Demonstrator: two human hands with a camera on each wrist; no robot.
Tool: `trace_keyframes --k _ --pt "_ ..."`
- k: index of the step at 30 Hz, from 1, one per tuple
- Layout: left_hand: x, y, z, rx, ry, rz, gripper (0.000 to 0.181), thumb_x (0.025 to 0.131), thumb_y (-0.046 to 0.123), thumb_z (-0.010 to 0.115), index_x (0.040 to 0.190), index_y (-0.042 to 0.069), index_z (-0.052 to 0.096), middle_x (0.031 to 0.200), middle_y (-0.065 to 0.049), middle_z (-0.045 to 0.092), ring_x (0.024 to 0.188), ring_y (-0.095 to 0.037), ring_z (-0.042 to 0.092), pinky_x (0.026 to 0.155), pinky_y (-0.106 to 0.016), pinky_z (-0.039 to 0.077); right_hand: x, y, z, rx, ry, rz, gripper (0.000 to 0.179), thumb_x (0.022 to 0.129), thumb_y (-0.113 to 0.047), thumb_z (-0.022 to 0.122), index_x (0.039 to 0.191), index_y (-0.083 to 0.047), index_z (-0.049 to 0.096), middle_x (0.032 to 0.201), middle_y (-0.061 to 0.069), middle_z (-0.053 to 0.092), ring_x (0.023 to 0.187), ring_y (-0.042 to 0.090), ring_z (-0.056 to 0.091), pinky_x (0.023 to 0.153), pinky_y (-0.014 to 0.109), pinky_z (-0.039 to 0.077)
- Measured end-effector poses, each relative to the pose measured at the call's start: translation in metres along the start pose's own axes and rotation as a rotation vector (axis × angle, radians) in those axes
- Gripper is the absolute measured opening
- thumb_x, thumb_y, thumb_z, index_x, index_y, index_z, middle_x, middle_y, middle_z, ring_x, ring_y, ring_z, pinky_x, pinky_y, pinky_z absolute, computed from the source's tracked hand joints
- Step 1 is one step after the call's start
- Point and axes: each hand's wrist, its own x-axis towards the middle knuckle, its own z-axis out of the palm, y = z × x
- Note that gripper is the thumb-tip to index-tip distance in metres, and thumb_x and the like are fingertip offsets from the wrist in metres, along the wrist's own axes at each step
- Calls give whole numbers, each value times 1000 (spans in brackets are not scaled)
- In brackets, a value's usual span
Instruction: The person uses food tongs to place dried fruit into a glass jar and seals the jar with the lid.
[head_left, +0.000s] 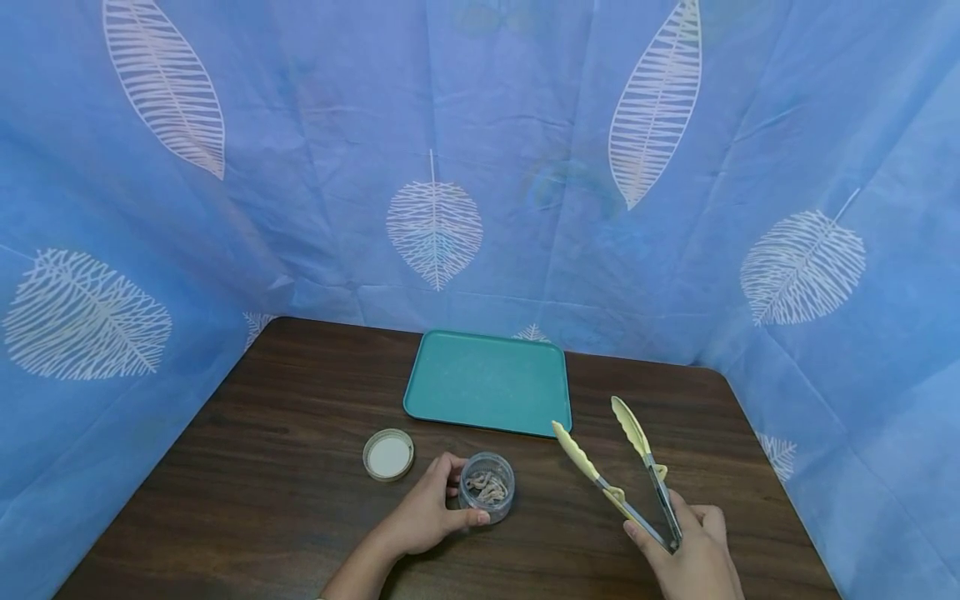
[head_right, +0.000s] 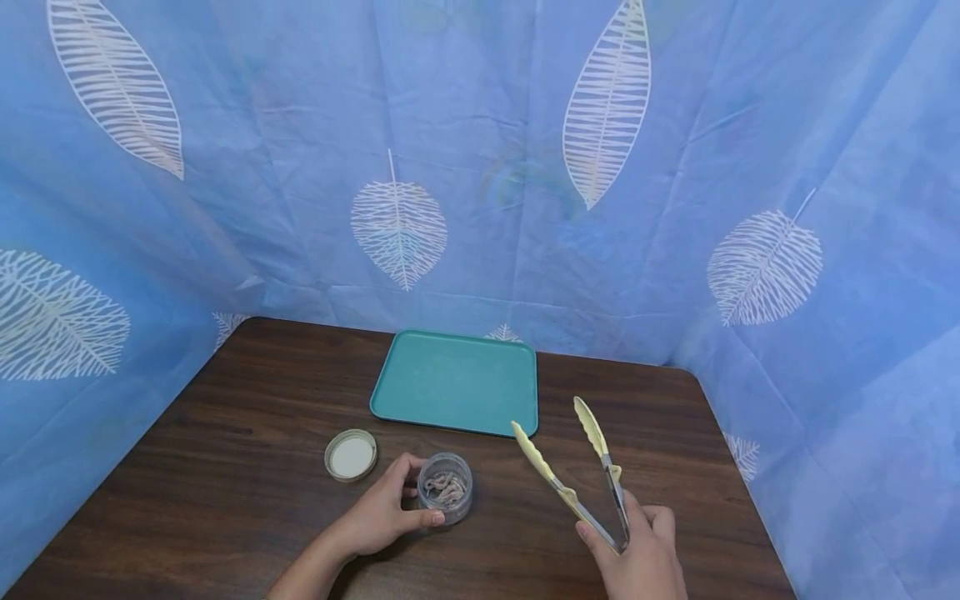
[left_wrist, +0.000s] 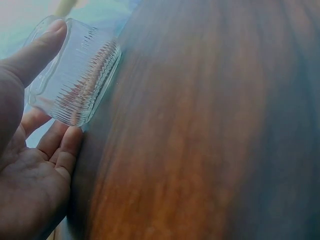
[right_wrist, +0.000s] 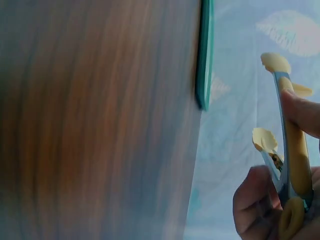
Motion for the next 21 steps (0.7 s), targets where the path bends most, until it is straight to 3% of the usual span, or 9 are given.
trace_keyframes --k 11,18,21 --pt "-2 0 0 -9 -1 -4 74 93 42 88 146 10 47 145 -13 53 128 -25 56 107 -41 53 21 33 -8 0 83 128 99 100 -54 75 157 16 35 129 33 33 109 44 42 65 46 54" --pt "-2 0 0 -6 -1 -9 73 93 42 88 146 11 48 144 -12 53 128 -27 57 107 -44 53 31 52 -6 11 53 179 83 103 -26 75 155 20 30 125 38 30 117 53 38 81 62 52" --pt "-2 0 0 -10 -3 -9 73 93 41 88 146 11 48 144 -12 53 128 -27 57 107 -44 53 34 59 -4 4 20 202 81 105 -23 74 155 22 28 125 39 29 118 58 41 83 64 51"
